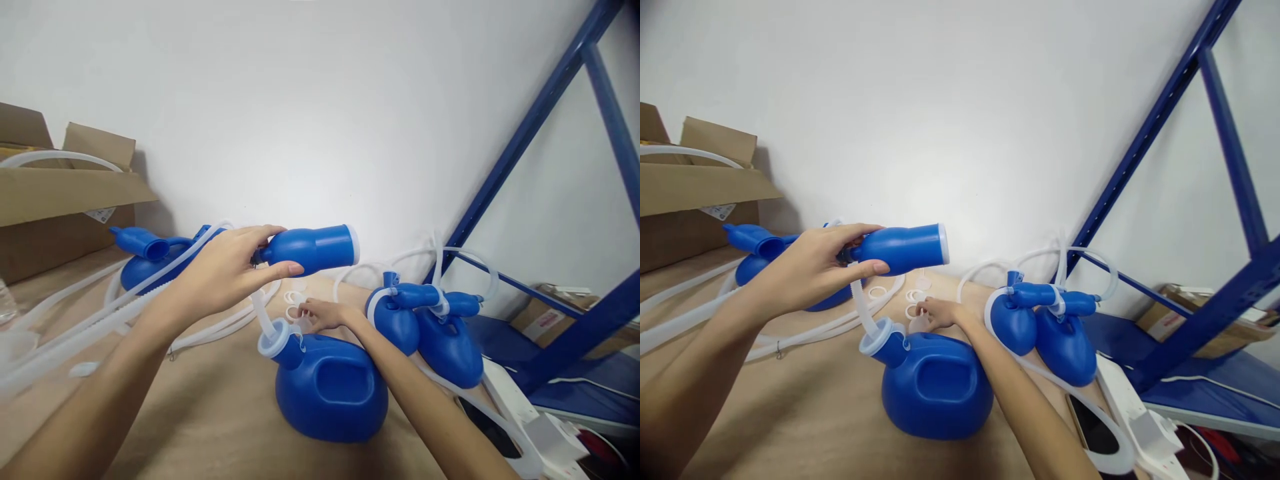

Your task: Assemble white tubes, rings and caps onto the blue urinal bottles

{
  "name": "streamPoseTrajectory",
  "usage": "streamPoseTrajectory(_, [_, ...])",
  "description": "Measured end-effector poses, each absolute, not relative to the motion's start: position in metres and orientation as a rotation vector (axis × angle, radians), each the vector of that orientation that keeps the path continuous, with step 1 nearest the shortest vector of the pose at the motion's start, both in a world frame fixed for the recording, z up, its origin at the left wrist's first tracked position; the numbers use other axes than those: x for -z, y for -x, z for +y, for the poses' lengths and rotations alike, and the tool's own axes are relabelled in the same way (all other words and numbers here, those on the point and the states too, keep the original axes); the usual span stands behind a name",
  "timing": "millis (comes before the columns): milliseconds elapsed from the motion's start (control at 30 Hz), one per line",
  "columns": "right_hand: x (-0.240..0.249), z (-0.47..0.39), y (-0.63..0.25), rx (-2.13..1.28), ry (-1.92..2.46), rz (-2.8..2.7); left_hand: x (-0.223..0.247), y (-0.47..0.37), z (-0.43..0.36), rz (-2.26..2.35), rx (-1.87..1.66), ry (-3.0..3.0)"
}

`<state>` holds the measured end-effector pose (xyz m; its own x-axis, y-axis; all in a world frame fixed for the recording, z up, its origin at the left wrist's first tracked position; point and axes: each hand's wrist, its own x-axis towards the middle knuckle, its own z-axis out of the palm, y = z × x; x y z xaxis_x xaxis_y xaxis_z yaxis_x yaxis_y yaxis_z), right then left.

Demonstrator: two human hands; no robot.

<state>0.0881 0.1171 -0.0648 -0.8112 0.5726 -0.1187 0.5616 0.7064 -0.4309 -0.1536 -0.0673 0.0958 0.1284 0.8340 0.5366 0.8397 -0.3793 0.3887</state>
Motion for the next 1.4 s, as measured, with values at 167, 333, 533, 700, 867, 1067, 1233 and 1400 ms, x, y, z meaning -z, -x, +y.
streamPoseTrajectory(167, [0.056, 0.115, -0.113, -0.843, 1.051, -2.668, -0.093, 0.159, -0.059, -1.802, 1.053, 2.364])
streamPoseTrajectory(333, [0.024, 0.089, -0.148, -0.851, 1.042, -2.23, -0.089, 0.162, -0.053, -1.899, 0.916, 2.395])
streamPoseTrajectory(533, [-0.015, 0.027, -0.138, -1.185, 0.685, -1.565, -0.083, 0.146, -0.054, -1.896, 0.87, 2.482])
streamPoseTrajectory(700, [-0.017, -0.008, -0.117, -0.98, 0.634, -1.625, -0.074, 0.123, -0.065, -1.85, 0.84, 2.578])
streamPoseTrajectory(867, [-0.016, -0.023, -0.113, -0.869, 0.324, -1.571, -0.068, 0.11, -0.07, -1.675, 0.754, 2.646])
streamPoseTrajectory(1067, [-0.027, -0.035, -0.112, -0.71, 0.223, -1.637, -0.057, 0.107, -0.067, -1.421, 0.923, 2.544])
streamPoseTrajectory(1233, [-0.027, -0.037, -0.115, -0.708, 0.256, -1.612, -0.054, 0.11, -0.069, -1.267, 1.126, 2.506])
streamPoseTrajectory(1400, [-0.021, -0.038, -0.114, -0.487, 0.367, -1.614, -0.066, 0.109, -0.077, -1.387, 1.084, 2.652])
